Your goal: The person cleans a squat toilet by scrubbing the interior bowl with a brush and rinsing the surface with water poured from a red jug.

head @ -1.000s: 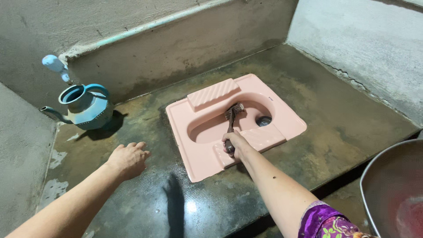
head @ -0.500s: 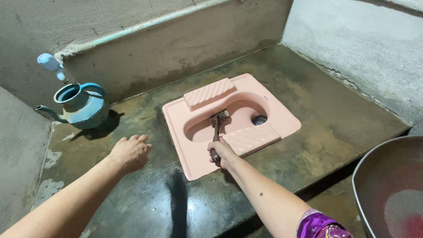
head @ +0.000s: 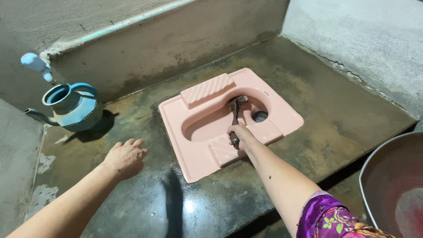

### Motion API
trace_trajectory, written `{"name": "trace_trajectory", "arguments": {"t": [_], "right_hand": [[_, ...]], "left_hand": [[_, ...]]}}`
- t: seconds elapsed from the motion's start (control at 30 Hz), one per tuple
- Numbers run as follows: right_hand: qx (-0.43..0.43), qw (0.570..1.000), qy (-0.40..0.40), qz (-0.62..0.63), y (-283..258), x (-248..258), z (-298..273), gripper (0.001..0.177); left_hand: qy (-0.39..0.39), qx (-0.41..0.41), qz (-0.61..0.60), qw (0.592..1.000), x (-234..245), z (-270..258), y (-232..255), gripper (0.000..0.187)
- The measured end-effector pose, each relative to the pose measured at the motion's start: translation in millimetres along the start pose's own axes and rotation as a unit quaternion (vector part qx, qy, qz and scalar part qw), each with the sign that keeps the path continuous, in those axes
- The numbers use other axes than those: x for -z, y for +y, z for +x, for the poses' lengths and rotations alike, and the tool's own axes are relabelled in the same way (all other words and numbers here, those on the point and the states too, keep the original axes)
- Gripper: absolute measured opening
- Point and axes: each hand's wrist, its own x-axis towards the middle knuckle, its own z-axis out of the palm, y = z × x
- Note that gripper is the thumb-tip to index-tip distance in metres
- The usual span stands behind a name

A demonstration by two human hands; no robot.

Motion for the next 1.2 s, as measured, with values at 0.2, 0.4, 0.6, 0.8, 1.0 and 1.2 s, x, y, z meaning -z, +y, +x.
{"name": "trace_trajectory", "arguments": {"t": [0.2, 0.4, 0.6, 0.8, 1.0, 1.2], "right_hand": [[-0.042, 0.998, 0.054, -0.015, -10.9, -24.2, -17.5, 0.035], [-0.009, 1.0, 0.017, 0.024, -14.8, -23.6, -19.6, 0.036], [-0.076, 0.995, -0.011, -0.059, -18.5, -19.1, -36.7, 0.037], [-0.046, 0.997, -0.064, 0.014, 7.6, -37.1, -37.5, 0.044], [-0.072, 0.995, -0.065, -0.03, 18.5, -45.1, -52.5, 0.045], [-0.089, 0.989, -0.11, -0.04, 15.1, -58.2, -83.5, 0.047]], "left_hand": [[-0.022, 0.01, 0.007, 1.0, -6.0, 3.1, 0.5, 0.048], [-0.011, 0.007, 0.017, 1.0, -7.2, -5.2, -4.4, 0.048], [-0.02, 0.019, 0.013, 1.0, -6.7, -15.5, -11.4, 0.051], [-0.014, 0.021, 0.009, 1.0, 4.0, -22.0, -6.7, 0.047], [-0.019, 0.026, 0.019, 0.999, 14.9, -29.6, -2.8, 0.046], [-0.014, 0.029, 0.019, 0.999, 14.2, -29.9, -6.3, 0.049]]}}
